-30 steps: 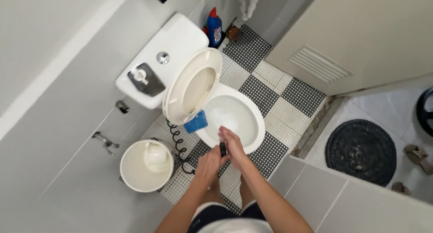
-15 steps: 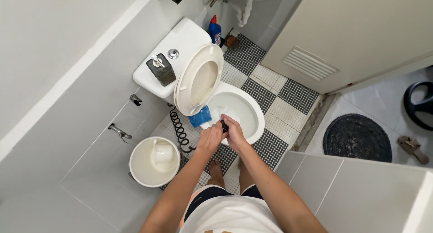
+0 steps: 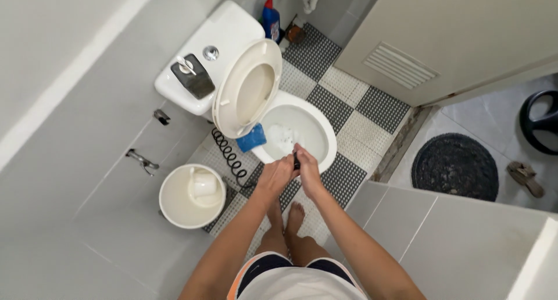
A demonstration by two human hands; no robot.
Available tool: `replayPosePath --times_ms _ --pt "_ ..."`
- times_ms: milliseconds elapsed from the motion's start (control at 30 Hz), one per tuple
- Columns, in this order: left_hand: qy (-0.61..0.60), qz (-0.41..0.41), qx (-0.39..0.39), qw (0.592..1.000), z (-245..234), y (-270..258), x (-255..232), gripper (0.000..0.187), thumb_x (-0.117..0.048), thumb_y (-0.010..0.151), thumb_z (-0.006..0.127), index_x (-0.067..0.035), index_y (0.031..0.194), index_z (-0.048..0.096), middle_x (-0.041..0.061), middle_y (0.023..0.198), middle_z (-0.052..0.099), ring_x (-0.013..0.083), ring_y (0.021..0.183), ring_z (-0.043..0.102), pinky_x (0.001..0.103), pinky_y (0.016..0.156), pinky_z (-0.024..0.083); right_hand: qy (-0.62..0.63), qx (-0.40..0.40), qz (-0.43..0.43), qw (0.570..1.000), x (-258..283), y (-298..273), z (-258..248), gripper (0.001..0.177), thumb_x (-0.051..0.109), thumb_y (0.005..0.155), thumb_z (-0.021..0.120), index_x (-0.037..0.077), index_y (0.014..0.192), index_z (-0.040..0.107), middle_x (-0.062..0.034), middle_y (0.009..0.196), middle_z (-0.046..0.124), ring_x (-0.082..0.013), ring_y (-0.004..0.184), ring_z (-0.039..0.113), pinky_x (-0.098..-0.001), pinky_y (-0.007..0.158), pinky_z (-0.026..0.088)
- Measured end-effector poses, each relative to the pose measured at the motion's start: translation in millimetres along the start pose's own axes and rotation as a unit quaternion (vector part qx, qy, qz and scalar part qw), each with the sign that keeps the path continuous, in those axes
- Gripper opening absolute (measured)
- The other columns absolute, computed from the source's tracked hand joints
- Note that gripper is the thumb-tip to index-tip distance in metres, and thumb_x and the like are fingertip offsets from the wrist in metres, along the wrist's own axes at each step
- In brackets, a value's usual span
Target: The person cleans the inside of a toilet bowl using a brush and a sponge, then rinses the bowl with a bidet sprayer.
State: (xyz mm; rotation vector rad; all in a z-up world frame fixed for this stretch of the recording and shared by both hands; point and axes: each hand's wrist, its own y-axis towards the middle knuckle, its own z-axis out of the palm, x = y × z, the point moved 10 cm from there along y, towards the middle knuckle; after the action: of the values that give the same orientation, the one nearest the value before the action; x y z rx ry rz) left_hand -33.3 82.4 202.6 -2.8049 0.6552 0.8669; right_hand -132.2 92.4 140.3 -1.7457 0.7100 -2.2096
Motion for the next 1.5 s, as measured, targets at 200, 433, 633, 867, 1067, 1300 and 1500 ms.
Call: replayPosePath --times_ms 200,433,633,867,1067,1300,1500 --pt "-0.009 0.005 0.055 0.998 24 6 -35 0.04 -0.034 0.087 0.075 0.001 0.094 0.058 0.02 0.084 0.071 0.0357 0.08 0.073 0.044 0.063 0.058 -0.004 -0.034 0.02 0.999 3 -15 -42 0.052 0.022 0.105 0.039 -0.003 0.15 0.042 -0.0174 0.156 0.045 -0.026 0.143 0.044 -0.0329 0.117 0.034" --pt "0.017 0.058 0.078 0.995 68 -1 -65 0.042 -0.036 0.085 0.077 0.002 0.094 0.06 0.019 0.082 0.072 0.0349 0.077 0.073 0.044 0.062 0.058 -0.028 -0.072 0.007 0.997 -14 -35 -89 0.051 0.02 0.106 0.038 -0.006 0.15 0.04 -0.0179 0.158 0.043 -0.026 0.144 0.044 -0.0329 0.117 0.035" --pt "0.018 0.072 0.087 0.993 113 -15 -74 0.041 -0.038 0.086 0.076 0.0 0.091 0.062 0.019 0.077 0.071 0.0339 0.072 0.073 0.043 0.061 0.058 -0.044 -0.097 0.021 0.994 -48 -44 -125 0.05 0.018 0.105 0.04 -0.007 0.148 0.044 -0.0187 0.154 0.049 -0.0249 0.139 0.05 -0.0322 0.113 0.041" --pt "-0.004 0.049 0.153 0.987 147 -45 -63 0.044 -0.042 0.091 0.071 0.0 0.094 0.061 0.02 0.075 0.072 0.0348 0.072 0.073 0.044 0.061 0.058 -0.003 -0.101 0.076 0.992 -103 -58 -136 0.047 0.019 0.105 0.043 -0.007 0.143 0.05 -0.0179 0.147 0.056 -0.0239 0.132 0.056 -0.0321 0.111 0.043" --pt "0.028 0.045 0.152 0.987 146 -74 -41 0.047 -0.045 0.09 0.069 0.0 0.096 0.061 0.018 0.083 0.073 0.0337 0.075 0.074 0.043 0.063 0.059 0.017 -0.059 0.122 0.991 -134 -65 -108 0.048 0.023 0.106 0.046 -0.01 0.138 0.058 -0.0219 0.129 0.064 -0.0264 0.112 0.061 -0.0364 0.096 0.048" --pt "0.038 -0.055 0.189 0.98 122 -102 6 0.037 -0.038 0.09 0.071 -0.002 0.098 0.062 0.018 0.087 0.073 0.0344 0.082 0.074 0.046 0.072 0.058 0.057 0.006 0.15 0.987 -163 -62 -52 0.047 0.024 0.106 0.046 -0.009 0.137 0.058 -0.0196 0.133 0.063 -0.0249 0.12 0.058 -0.0338 0.105 0.045" --pt "0.052 -0.098 0.164 0.98 76 -112 33 0.04 -0.035 0.09 0.071 0.001 0.102 0.06 0.02 0.09 0.073 0.0369 0.082 0.073 0.046 0.07 0.059 0.052 0.048 0.121 0.99 -156 -47 -1 0.049 0.02 0.104 0.044 -0.009 0.144 0.049 -0.0168 0.152 0.053 -0.0242 0.139 0.049 -0.0315 0.114 0.036"
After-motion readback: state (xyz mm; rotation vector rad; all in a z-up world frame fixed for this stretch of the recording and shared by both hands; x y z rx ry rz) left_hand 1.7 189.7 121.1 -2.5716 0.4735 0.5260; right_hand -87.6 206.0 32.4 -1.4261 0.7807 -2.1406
